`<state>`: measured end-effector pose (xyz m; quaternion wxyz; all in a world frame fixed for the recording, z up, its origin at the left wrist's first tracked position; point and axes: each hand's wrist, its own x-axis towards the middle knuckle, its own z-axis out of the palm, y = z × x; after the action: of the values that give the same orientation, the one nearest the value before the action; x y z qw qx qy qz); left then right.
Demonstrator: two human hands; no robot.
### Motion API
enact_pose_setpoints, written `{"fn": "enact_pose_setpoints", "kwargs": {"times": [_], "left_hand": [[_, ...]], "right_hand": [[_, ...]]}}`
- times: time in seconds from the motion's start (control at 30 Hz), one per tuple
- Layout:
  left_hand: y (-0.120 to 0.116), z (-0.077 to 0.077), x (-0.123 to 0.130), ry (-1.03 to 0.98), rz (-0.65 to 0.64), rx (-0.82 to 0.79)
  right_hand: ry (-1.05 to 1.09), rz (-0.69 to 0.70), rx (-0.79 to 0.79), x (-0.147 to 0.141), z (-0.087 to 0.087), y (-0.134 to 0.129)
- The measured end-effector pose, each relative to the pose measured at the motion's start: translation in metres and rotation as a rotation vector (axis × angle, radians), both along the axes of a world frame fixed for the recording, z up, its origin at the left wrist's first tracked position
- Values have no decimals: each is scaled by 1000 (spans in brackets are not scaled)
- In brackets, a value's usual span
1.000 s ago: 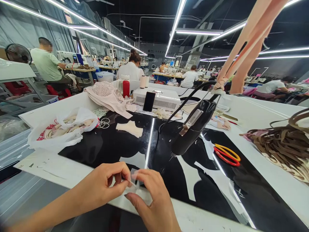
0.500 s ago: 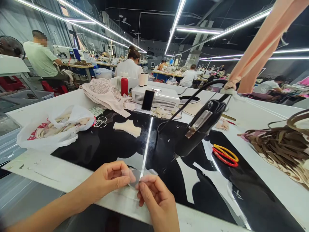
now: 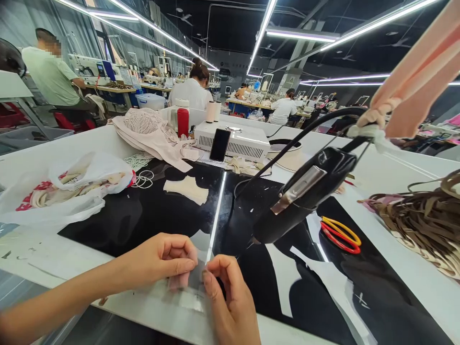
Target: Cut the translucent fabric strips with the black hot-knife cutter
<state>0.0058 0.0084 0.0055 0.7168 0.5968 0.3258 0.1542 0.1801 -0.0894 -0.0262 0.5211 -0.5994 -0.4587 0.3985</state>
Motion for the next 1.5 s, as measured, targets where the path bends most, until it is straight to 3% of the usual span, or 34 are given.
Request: {"fn": "enact_pose_setpoints", "kwargs": {"times": [0.17,0.33,0.53,0.73,0.93,1.5], "left_hand": [[19,-7,2,108,43,123],[28,-11,4,286,140,513],[29,-16,3,488,48,921],[30,-28,4,598,-42,1164],[29,-30,4,620,-56,1229],[30,-30,2,642,-63,1222]], "right_hand": [[-166,-63,-82,8,2,12],[-463,-84,57,10,-14,24],[-912,-100,272,12,-32,31],[-1141,-86,384,12,-24,36],[-1170,-36,430,13,-23,39],[-1166,-23,454,12,-24,40]]}}
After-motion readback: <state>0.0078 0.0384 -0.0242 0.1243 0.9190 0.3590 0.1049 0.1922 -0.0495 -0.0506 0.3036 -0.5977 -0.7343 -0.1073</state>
